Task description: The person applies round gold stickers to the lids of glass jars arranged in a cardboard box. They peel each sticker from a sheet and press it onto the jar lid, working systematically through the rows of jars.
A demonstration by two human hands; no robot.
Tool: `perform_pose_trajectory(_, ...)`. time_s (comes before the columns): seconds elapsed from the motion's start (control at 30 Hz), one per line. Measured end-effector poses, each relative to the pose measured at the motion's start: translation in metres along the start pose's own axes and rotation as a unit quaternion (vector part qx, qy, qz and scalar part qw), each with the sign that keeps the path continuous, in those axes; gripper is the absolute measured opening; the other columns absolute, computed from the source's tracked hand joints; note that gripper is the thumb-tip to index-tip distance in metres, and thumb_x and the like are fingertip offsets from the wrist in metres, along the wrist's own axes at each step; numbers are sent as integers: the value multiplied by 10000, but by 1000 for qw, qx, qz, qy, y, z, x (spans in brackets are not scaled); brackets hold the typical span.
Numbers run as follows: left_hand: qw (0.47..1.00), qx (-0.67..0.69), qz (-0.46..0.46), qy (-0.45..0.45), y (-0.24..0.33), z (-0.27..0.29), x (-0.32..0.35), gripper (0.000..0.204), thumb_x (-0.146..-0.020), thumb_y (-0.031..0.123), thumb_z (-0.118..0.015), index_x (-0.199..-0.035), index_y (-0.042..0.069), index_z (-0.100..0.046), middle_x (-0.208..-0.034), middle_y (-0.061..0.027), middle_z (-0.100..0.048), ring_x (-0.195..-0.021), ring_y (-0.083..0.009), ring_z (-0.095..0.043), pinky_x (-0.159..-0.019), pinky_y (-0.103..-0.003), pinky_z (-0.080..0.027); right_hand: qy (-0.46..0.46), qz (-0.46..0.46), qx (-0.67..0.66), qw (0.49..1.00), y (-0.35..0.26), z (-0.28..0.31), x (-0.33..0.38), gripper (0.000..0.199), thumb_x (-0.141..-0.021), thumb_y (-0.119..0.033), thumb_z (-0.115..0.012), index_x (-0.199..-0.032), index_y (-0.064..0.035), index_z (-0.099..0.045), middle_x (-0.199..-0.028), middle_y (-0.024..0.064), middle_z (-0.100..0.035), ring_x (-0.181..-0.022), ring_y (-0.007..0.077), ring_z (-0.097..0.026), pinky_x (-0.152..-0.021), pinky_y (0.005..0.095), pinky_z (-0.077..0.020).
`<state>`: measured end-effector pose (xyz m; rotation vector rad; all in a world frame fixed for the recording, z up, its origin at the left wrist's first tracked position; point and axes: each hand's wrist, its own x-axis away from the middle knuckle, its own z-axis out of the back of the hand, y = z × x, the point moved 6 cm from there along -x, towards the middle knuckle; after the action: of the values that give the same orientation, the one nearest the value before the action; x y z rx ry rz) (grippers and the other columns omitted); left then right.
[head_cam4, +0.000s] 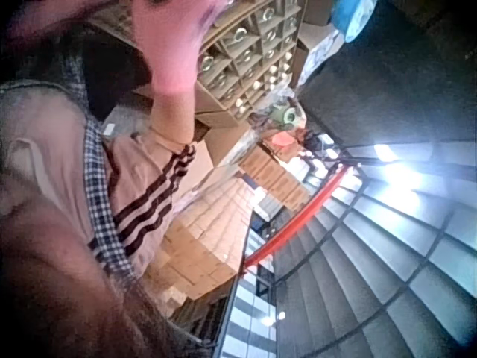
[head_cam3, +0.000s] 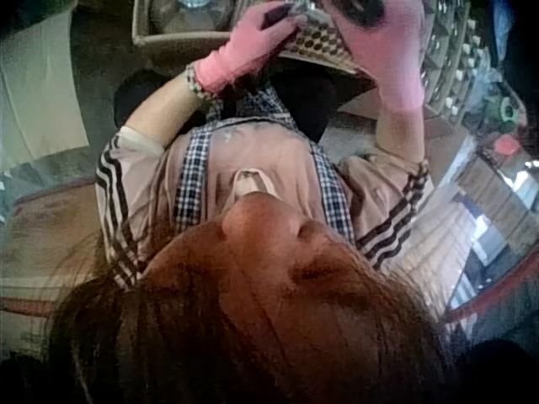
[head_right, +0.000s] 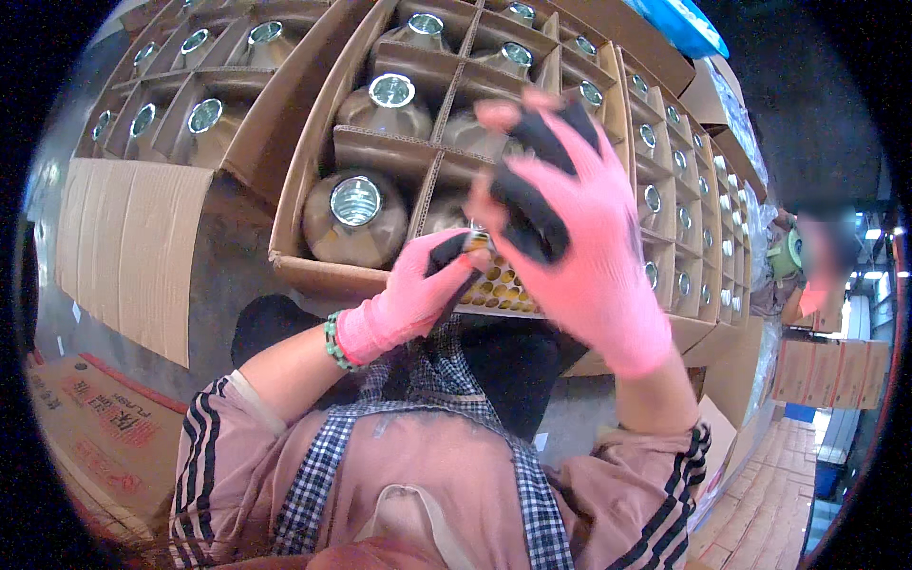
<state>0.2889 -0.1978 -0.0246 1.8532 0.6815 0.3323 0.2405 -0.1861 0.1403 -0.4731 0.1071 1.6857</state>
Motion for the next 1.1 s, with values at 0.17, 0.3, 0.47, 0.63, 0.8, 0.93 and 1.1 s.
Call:
perform_pose_trajectory(0.17,995,-87,-52,-6,8,-2,-4,225,-795,182,-535,-905,-12,-564,-722,-99,-550,-668,-117,-469,-610,-286,-404,-51,116,55,990,36,-98,-83,130,-684,-179,-596,-732,-59,-590,-1008,125,-538,-984,364,-464,-876,437,-356)
perform_pose_trajectory(0.3,992,-104,-54,-38,4,-3,-8,255,-782,194,-539,-929,-12,-565,-731,-149,-572,-655,-159,-515,-597,-307,-412,-207,66,136,967,62,-167,-111,185,-694,-195,-587,-828,-68,-605,-1038,134,-509,-1015,367,-443,-890,433,-351)
perform_pose_trajectory(0.47,992,-94,-78,-23,8,-2,-5,279,-779,199,-534,-952,-19,-560,-714,-166,-575,-651,-176,-529,-611,-304,-421,-331,31,207,920,64,-211,-119,217,-684,-162,-567,-870,-53,-596,-1039,152,-495,-1027,323,-437,-887,399,-366)
perform_pose_trajectory(0.63,995,-88,-27,-49,7,-1,-6,300,-791,221,-524,-974,-15,-558,-700,-150,-572,-644,-156,-520,-607,-302,-416,-367,53,239,897,55,-215,-122,370,-676,-107,-539,-1042,-64,-563,-1219,134,-390,-1177,371,-298,-976,436,-268)
perform_pose_trajectory(0.8,994,-92,-27,-44,10,-1,-7,292,-791,228,-532,-951,-14,-565,-668,-97,-557,-626,-111,-483,-578,-275,-400,-306,55,250,917,54,-205,-127,355,-685,-128,-562,-1036,-69,-558,-1183,143,-423,-1149,354,-342,-957,418,-293)
perform_pose_trajectory(0.93,998,-56,-12,-40,6,-2,-8,252,-803,213,-530,-907,-13,-567,-652,-32,-528,-633,-72,-449,-565,-242,-380,-205,-45,50,976,78,-161,-133,347,-703,-220,-615,-1000,-51,-558,-1053,163,-519,-1035,304,-466,-887,356,-362)
perform_pose_trajectory(1.1,996,77,10,49,-9,7,-7,254,-814,192,-540,-963,-14,-549,-788,-16,-567,-754,-61,-470,-673,-224,-405,-110,-86,-113,984,49,-47,-84,211,-744,-161,-621,-886,-10,-583,-779,35,-597,-729,74,-515,-694,226,-418)
